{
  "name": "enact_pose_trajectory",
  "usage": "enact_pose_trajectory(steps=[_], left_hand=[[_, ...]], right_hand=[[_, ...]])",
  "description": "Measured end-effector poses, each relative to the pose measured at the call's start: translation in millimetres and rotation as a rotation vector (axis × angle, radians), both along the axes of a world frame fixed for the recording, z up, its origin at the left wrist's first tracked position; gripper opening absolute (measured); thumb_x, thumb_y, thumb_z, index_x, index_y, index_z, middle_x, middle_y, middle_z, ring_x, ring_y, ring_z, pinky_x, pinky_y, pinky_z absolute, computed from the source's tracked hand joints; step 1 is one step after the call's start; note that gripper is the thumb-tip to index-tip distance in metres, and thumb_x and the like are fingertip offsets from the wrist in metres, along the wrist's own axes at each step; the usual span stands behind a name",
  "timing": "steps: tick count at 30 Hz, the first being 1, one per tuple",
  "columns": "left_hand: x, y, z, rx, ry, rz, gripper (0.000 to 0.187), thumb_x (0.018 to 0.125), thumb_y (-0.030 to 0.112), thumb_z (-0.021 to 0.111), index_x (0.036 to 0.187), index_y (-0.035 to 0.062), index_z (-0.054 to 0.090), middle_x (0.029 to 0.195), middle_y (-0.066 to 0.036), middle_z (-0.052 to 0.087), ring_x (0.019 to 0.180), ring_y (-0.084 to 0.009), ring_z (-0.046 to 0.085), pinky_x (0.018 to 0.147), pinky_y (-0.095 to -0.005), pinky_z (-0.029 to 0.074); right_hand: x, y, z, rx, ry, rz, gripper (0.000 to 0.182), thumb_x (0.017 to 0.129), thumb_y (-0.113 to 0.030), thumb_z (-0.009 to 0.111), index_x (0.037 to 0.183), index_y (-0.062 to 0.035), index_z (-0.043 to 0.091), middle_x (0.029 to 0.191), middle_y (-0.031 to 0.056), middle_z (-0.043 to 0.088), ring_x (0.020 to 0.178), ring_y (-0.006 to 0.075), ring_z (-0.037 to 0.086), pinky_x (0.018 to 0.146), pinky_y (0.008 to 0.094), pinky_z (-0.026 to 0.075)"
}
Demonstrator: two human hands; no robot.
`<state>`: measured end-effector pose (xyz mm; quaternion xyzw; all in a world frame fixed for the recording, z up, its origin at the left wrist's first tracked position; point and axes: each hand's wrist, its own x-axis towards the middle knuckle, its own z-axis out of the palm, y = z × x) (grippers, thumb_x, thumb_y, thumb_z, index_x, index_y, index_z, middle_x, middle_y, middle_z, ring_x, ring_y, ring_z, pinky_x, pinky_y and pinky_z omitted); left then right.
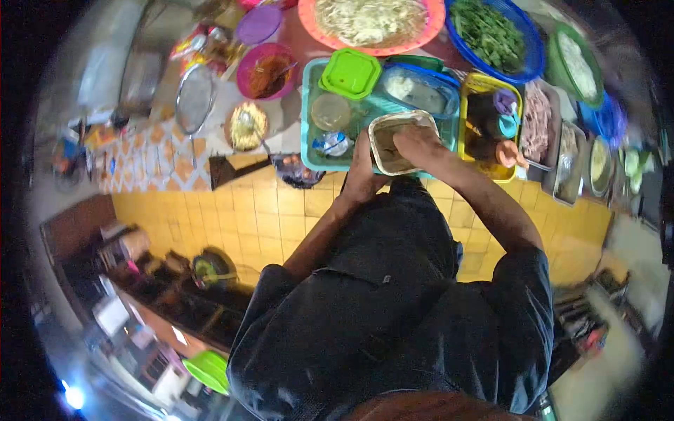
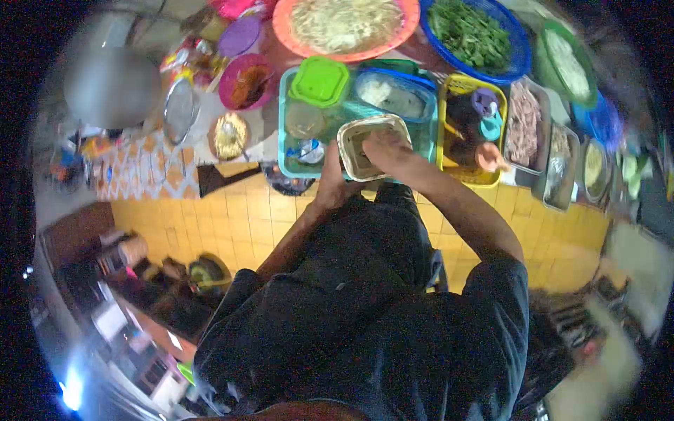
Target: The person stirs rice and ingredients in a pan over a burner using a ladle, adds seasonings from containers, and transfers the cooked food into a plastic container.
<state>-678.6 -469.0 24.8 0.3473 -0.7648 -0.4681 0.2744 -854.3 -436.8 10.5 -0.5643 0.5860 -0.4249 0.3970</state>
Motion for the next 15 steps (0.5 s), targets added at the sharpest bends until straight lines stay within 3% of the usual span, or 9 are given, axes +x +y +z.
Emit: enact_pose_trajectory(steps=[2, 3, 6, 8, 9, 12, 15], left_hand=[[-5.4, 6.7, 5.9, -0.138, -0.072, 0.048, 0.086, 0.057, 0.018, 0.082, 0.127, 0.001, 0.036, 0.125, -0.018, 0.041, 0.113, -0.0339, 0.043, 0.095, -0.0407, 0.035], [-5.4, 11.9, -5.4, -0.13, -0.049, 0.119, 0.086, 0.057, 0.018, 0.082, 0.128, 0.0012, 0.035, 0.125, -0.018, 0.042, 0.114, -0.0343, 0.042, 0.095, -0.0409, 0.035], [-9.4, 31.8, -2.1, 0.006, 0.017, 0.278, 0.089, 0.058, 0.014, 0.081, 0.13, 0.0008, 0.031, 0.127, -0.018, 0.04, 0.116, -0.0342, 0.041, 0.097, -0.0405, 0.034], [-9.7, 43.8, -3.9, 0.11, -0.055, 0.381, 0.093, 0.058, 0.005, 0.077, 0.134, 0.0034, 0.024, 0.13, -0.021, 0.035, 0.116, -0.0329, 0.042, 0.084, -0.0366, 0.046], [-9.4, 45.6, -6.9, -0.078, -0.143, 0.407, 0.095, 0.057, 0.007, 0.078, 0.135, 0.0022, 0.023, 0.128, -0.02, 0.037, 0.107, -0.03, 0.048, 0.08, -0.0355, 0.047], [-13.3, 63.0, -7.3, 0.097, -0.014, 0.557, 0.096, 0.058, 0.008, 0.079, 0.135, 0.0006, 0.022, 0.126, -0.018, 0.039, 0.099, -0.0275, 0.05, 0.079, -0.0356, 0.046], [-13.9, 78.9, 14.9, 0.019, -0.077, 0.621, 0.099, 0.059, 0.013, 0.081, 0.135, 0.0016, 0.02, 0.125, -0.017, 0.041, 0.096, -0.026, 0.051, 0.079, -0.0357, 0.046]], right_hand=[[-0.2, -28.4, 30.1, 0.282, 0.867, 0.537, 0.017, 0.074, -0.007, 0.051, 0.081, 0.0005, 0.065, 0.08, 0.0175, 0.064, 0.08, 0.0285, 0.064, 0.064, 0.0392, 0.052], [1.8, -31.4, 53.6, 0.274, 1.016, 0.622, 0.015, 0.071, -0.005, 0.051, 0.077, 0.0009, 0.064, 0.077, 0.0168, 0.063, 0.079, 0.0306, 0.062, 0.065, 0.0397, 0.05], [-16.8, -28.5, 56.7, 0.144, 0.966, 0.628, 0.014, 0.071, -0.006, 0.052, 0.077, -0.0019, 0.064, 0.075, 0.0161, 0.061, 0.077, 0.0314, 0.061, 0.064, 0.0419, 0.049], [-34.8, -28.1, 77.1, 0.111, 0.919, 0.636, 0.011, 0.069, -0.006, 0.054, 0.076, -0.0044, 0.063, 0.073, 0.0159, 0.06, 0.077, 0.0328, 0.06, 0.066, 0.0434, 0.048], [-42.4, -28.9, 80.9, 0.086, 0.891, 0.635, 0.012, 0.069, -0.004, 0.055, 0.078, -0.0049, 0.063, 0.075, 0.0163, 0.061, 0.078, 0.0332, 0.06, 0.068, 0.0436, 0.048], [-58.3, -33.4, 94.2, 0.124, 0.8, 0.641, 0.015, 0.072, -0.003, 0.056, 0.084, -0.0046, 0.064, 0.08, 0.0178, 0.061, 0.081, 0.0341, 0.058, 0.072, 0.0432, 0.046], [-72.5, -34.2, 101.4, 0.082, 0.719, 0.593, 0.018, 0.073, -0.005, 0.053, 0.085, -0.0081, 0.066, 0.082, 0.0162, 0.063, 0.084, 0.0347, 0.06, 0.076, 0.0439, 0.046]])
